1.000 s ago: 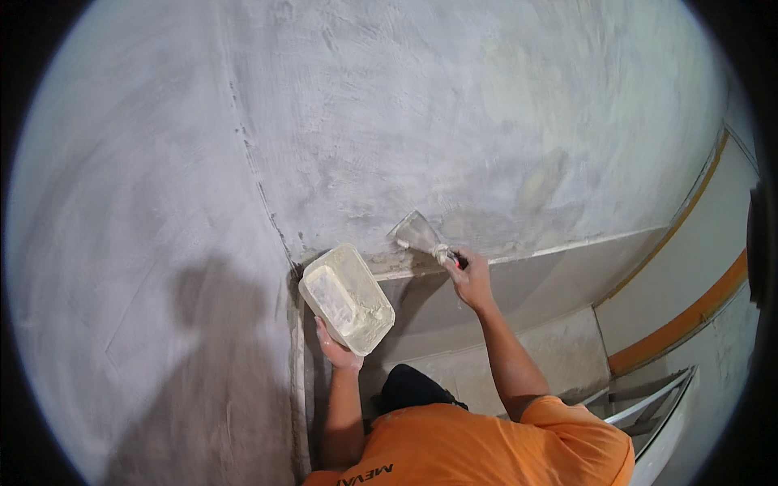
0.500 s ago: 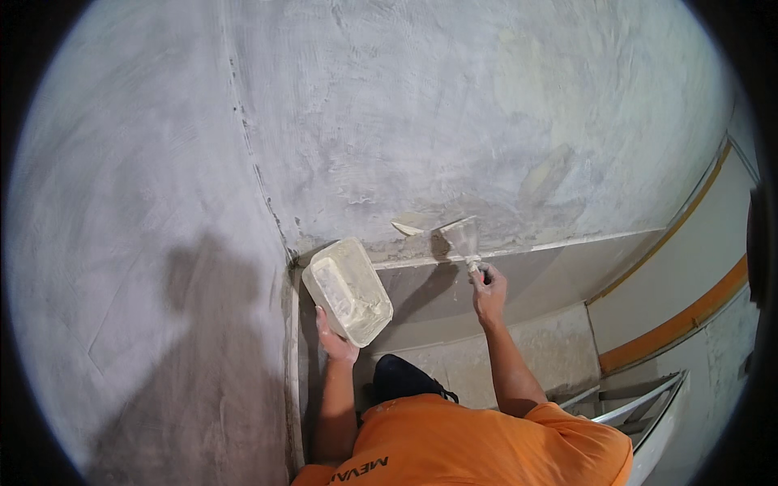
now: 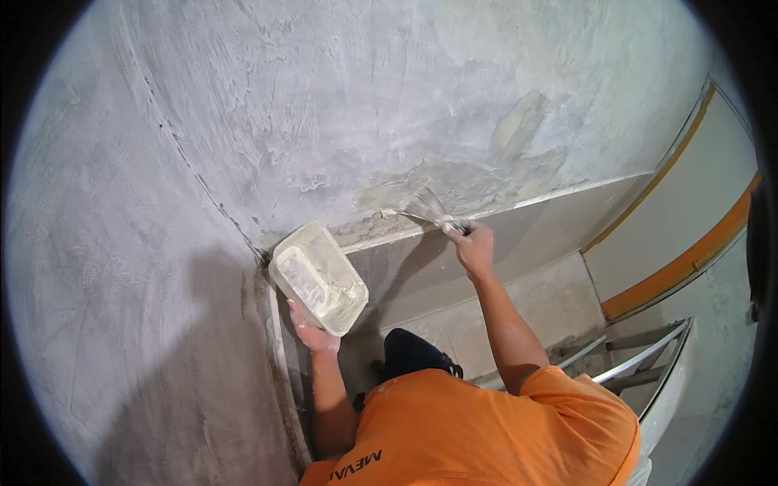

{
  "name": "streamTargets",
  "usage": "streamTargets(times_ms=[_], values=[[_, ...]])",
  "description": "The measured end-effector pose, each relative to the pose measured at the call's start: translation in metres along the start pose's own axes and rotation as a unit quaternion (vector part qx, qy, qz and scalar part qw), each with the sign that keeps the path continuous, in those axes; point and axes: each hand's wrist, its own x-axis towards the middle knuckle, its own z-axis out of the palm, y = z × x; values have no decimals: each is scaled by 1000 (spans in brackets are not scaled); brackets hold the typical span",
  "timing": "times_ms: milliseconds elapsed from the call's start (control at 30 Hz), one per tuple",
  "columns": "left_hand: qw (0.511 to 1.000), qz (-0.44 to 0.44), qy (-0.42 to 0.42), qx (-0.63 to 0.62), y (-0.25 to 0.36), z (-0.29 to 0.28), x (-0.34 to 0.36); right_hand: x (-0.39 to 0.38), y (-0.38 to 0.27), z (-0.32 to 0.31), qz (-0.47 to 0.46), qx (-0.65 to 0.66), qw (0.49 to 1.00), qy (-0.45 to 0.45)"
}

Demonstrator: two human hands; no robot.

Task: The person patches a wall by applying joint compound from a plastic container onto the surface using a putty knife and smoothing it out with repeated strokes.

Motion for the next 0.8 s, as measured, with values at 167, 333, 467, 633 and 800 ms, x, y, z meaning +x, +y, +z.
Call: streamTargets(times_ms=[167, 333, 467, 633, 800], values=[[1000, 2, -8, 1, -1, 9, -3, -30, 37, -19, 28, -15, 997, 72], [999, -14, -3, 37, -9, 16, -11, -62, 27, 14, 57, 83, 994, 28], [998, -42, -31, 25, -12, 4, -11, -68, -31, 35, -17, 12, 999, -27], [999, -15, 7, 34, -7, 12, -11, -60, -39, 23, -48, -114, 992, -16], [999, -7, 0, 31, -11, 6, -11, -52, 6, -36, -23, -190, 978, 79]])
